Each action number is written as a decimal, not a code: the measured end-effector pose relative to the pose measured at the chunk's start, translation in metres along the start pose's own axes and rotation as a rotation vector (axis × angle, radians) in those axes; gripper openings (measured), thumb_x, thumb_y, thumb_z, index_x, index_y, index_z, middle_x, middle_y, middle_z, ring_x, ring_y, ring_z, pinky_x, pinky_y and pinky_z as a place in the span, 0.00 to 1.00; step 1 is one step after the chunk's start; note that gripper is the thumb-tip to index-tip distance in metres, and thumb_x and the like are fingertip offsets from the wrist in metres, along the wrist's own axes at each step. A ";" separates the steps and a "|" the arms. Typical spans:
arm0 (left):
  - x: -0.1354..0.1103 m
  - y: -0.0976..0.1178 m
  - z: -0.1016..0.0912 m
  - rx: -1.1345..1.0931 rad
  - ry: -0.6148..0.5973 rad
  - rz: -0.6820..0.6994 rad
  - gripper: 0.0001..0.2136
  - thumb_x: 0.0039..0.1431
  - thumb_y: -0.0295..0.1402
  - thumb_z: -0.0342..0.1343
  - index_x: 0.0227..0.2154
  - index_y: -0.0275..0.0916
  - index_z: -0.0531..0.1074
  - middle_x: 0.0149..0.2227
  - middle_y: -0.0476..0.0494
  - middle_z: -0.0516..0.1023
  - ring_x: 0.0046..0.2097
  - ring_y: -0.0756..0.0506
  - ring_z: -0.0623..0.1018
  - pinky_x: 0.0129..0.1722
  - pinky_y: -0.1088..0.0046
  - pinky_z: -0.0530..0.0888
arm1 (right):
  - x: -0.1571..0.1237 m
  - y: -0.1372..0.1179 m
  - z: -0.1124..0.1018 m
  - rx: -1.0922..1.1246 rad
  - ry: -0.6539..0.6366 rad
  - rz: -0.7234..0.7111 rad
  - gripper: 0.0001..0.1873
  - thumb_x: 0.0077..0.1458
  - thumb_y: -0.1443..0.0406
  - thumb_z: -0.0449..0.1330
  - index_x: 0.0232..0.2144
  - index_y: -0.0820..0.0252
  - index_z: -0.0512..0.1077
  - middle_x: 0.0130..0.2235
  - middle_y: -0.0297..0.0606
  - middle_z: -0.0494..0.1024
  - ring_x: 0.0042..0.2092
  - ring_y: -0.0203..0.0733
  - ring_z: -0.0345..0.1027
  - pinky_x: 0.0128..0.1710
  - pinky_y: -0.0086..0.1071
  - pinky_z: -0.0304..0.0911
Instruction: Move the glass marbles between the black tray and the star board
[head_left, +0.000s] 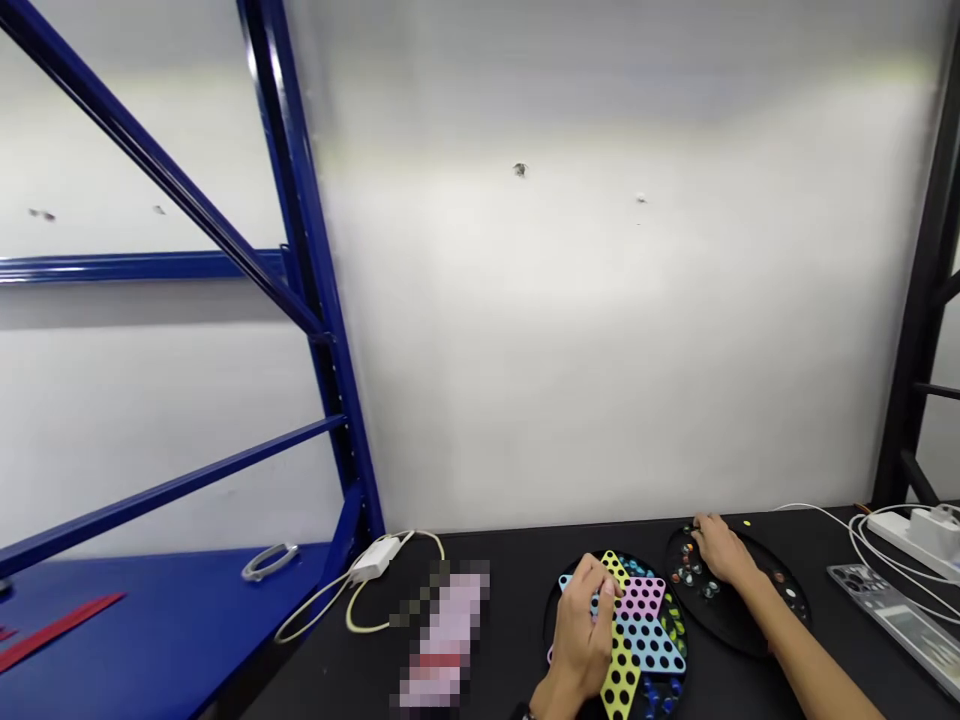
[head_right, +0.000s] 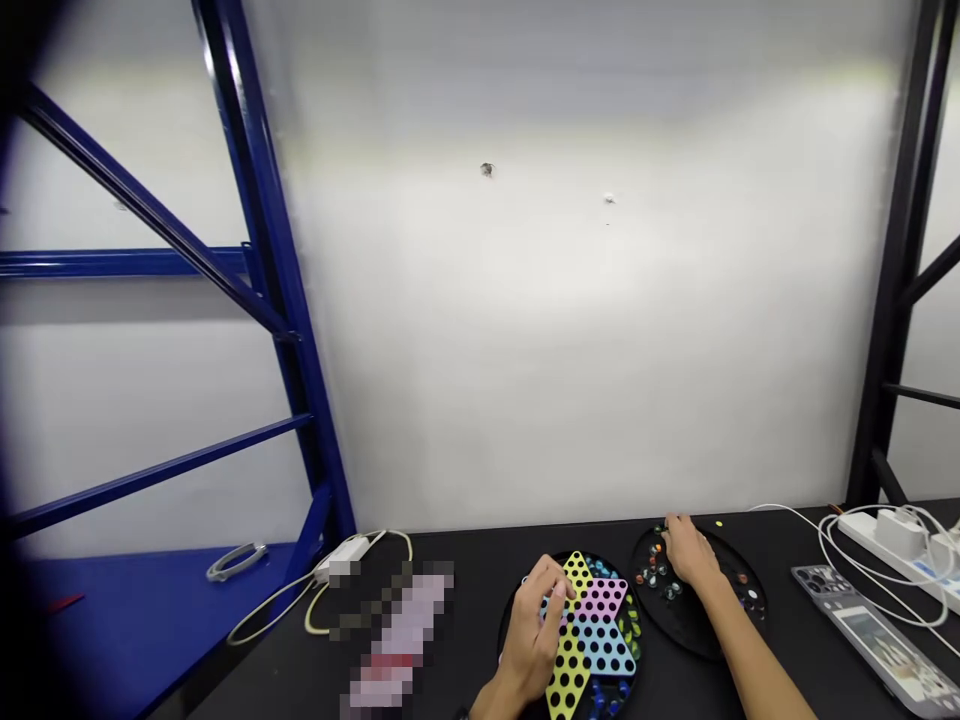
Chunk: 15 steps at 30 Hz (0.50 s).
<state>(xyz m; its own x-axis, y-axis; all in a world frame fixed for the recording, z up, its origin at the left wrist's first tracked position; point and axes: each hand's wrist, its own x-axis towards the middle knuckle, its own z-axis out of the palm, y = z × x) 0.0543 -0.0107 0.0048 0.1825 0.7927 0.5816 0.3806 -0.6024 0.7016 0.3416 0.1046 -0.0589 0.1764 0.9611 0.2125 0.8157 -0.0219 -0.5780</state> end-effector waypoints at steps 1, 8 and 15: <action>0.000 0.000 0.000 0.001 -0.004 0.003 0.19 0.70 0.43 0.38 0.26 0.41 0.62 0.31 0.46 0.67 0.33 0.46 0.69 0.33 0.69 0.66 | 0.000 0.003 0.000 -0.045 -0.019 -0.025 0.06 0.57 0.66 0.53 0.35 0.56 0.71 0.43 0.47 0.74 0.41 0.48 0.72 0.43 0.39 0.61; -0.002 0.003 -0.001 0.014 -0.009 0.009 0.19 0.70 0.42 0.38 0.26 0.41 0.63 0.31 0.45 0.68 0.33 0.46 0.69 0.33 0.70 0.66 | 0.002 0.015 -0.009 0.310 0.179 0.041 0.07 0.51 0.61 0.56 0.28 0.57 0.71 0.32 0.42 0.76 0.39 0.48 0.72 0.43 0.39 0.64; -0.001 0.002 0.000 0.018 -0.023 0.016 0.18 0.70 0.41 0.38 0.26 0.41 0.63 0.31 0.46 0.67 0.33 0.47 0.69 0.33 0.70 0.66 | 0.001 0.011 -0.043 1.373 0.215 0.332 0.10 0.42 0.59 0.61 0.29 0.56 0.68 0.27 0.34 0.73 0.25 0.36 0.66 0.23 0.29 0.62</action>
<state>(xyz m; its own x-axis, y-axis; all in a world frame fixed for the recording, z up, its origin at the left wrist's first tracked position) 0.0551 -0.0124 0.0055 0.2093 0.7848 0.5833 0.3937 -0.6137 0.6844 0.3744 0.0936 -0.0312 0.4299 0.9020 -0.0400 -0.4277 0.1644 -0.8888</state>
